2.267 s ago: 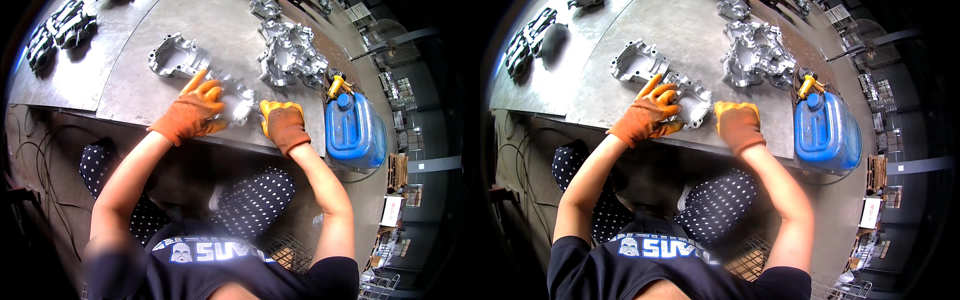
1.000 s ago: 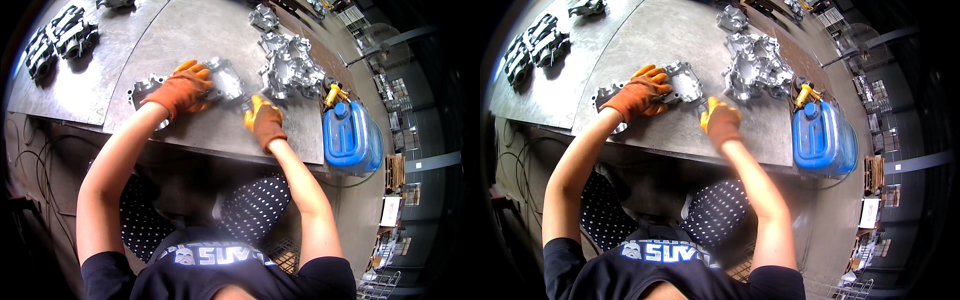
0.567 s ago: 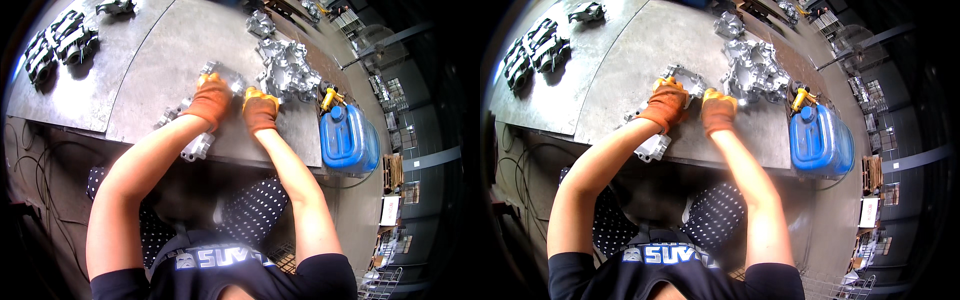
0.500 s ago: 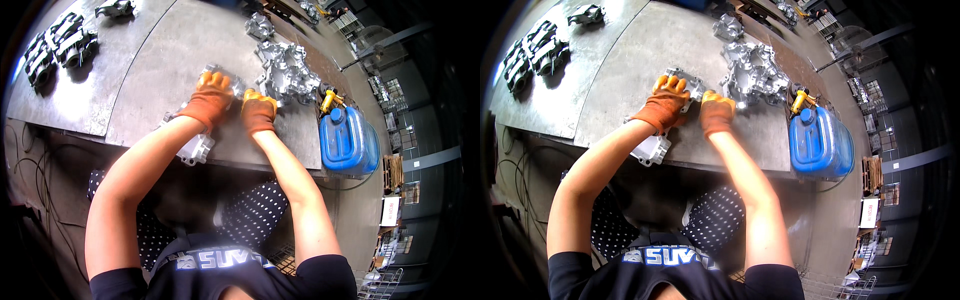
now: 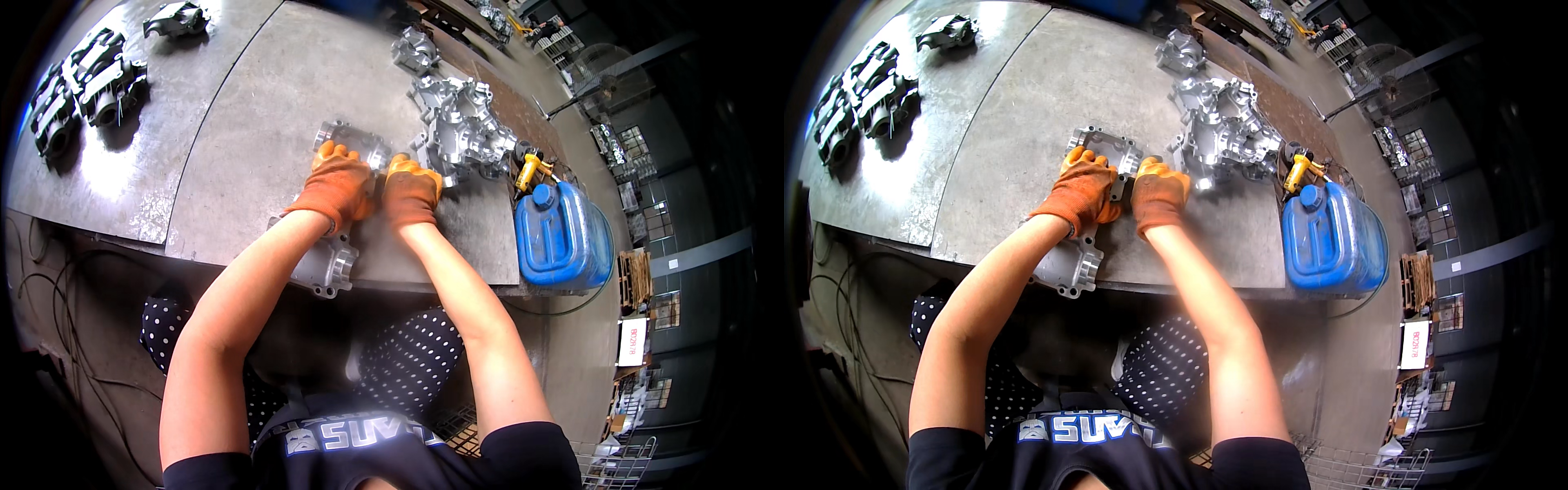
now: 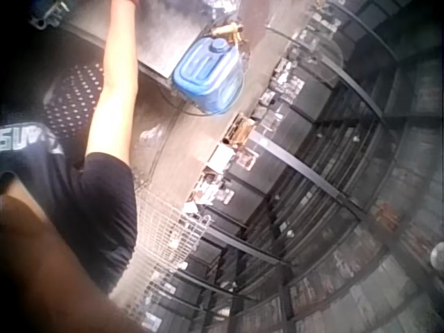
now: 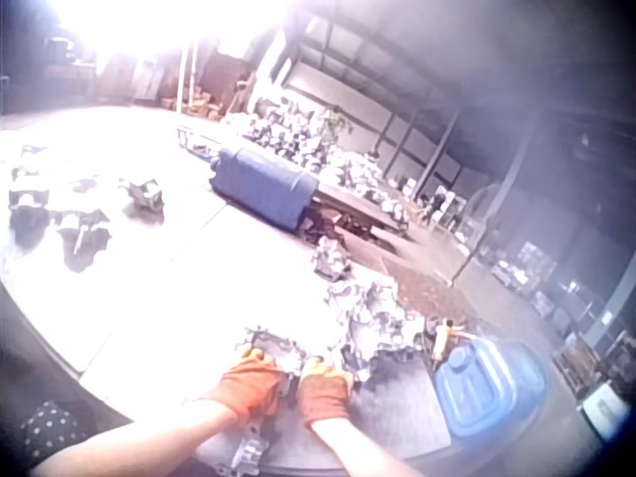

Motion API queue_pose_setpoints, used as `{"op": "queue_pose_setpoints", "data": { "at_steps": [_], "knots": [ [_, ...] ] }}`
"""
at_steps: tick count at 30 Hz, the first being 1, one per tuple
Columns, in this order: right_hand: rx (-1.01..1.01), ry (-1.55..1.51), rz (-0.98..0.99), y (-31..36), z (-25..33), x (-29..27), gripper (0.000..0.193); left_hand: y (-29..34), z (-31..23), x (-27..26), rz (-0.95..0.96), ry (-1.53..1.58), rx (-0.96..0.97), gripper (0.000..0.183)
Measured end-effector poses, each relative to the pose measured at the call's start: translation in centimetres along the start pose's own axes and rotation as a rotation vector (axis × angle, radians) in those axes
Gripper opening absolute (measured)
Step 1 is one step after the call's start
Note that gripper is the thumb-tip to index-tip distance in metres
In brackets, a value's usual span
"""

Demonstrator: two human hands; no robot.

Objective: The person cleans a series of metal housing components one by one by rubbing the surfaces with a dark cloth and using a yellow pointed tool to clear debris from small openings and grooves.

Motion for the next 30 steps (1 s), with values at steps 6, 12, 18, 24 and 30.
{"op": "queue_pose_setpoints", "data": {
  "at_steps": [6, 12, 18, 24, 30],
  "knots": [
    [0.002, -0.017, 0.044, -0.1, -0.2, -0.3, 0.019, 0.1, -0.1, -0.4, 0.023, 0.026, 0.001, 0.054],
    [0.005, 0.02, 0.025, -0.1, 0.0, -0.5, 0.02, 0.1, 0.0, -0.3, -0.012, 0.021, 0.006, 0.052],
    [-0.151, 0.043, 0.072, -1.0, 0.5, 0.2, 0.02, 0.3, 0.0, -0.2, -0.075, 0.026, 0.045, 0.049],
    [-0.407, 0.23, 0.227, -0.8, 1.5, -0.3, 0.02, 0.5, 0.3, -0.6, -0.043, 0.078, 0.078, 0.045],
    [-0.541, 0.318, 0.415, -1.0, 1.2, -5.2, 0.026, 0.7, 2.1, -1.7, 0.078, 0.057, 0.205, 0.048]
  ]
}}
Point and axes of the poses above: each hand's wrist, its own y-axis away from the middle knuckle, its own x-axis out of the palm, z = x × y, the point moved 5 cm from there along -y, towards the middle knuckle, and after that the axes turned 13 degrees about x, right-handed, at the moved point
